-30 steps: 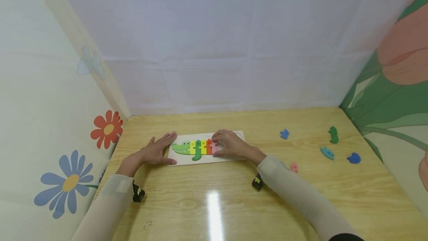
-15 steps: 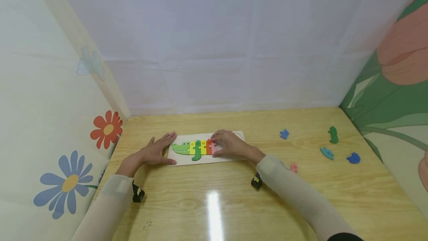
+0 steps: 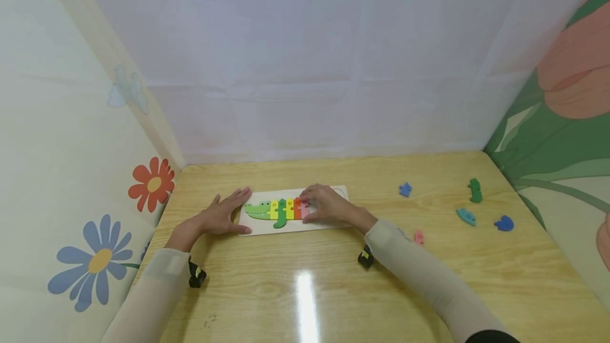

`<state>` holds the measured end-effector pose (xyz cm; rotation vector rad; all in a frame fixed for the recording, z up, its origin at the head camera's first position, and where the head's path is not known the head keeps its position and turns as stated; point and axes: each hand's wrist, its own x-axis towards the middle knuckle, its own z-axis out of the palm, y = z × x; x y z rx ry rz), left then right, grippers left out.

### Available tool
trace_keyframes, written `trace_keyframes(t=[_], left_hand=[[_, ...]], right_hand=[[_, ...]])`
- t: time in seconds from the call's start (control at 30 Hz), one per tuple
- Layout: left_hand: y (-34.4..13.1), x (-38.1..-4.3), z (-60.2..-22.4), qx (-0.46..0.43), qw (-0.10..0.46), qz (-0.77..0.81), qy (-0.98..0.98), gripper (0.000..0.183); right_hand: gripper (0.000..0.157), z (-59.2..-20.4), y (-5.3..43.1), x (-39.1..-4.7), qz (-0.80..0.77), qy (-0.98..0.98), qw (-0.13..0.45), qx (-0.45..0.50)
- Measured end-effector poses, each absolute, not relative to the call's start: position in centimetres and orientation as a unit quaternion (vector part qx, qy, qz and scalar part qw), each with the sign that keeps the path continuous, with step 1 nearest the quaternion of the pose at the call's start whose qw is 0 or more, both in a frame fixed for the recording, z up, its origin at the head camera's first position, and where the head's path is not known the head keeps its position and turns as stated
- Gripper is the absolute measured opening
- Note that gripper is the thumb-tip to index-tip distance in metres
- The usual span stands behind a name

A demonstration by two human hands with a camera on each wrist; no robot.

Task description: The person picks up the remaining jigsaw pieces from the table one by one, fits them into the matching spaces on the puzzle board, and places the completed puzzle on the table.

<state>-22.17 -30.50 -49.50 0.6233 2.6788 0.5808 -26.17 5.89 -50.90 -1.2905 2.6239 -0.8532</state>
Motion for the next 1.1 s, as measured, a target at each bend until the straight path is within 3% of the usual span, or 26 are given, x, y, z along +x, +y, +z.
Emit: trace_keyframes(t=[0.83, 1.1], left_hand=[[-30.4, -22.1, -49.2, 0.218, 0.168, 0.204, 0.940, 0.111], [-30.6, -22.3, -49.6, 0.220, 0.166, 0.205, 0.939, 0.112]], right_hand=[[0.065, -50.4, 6.6, -26.3, -0.263, 0.870, 0.057, -0.414], [0.074, -50.3, 7.5, -26.3, -0.266, 0.868, 0.054, -0.415]])
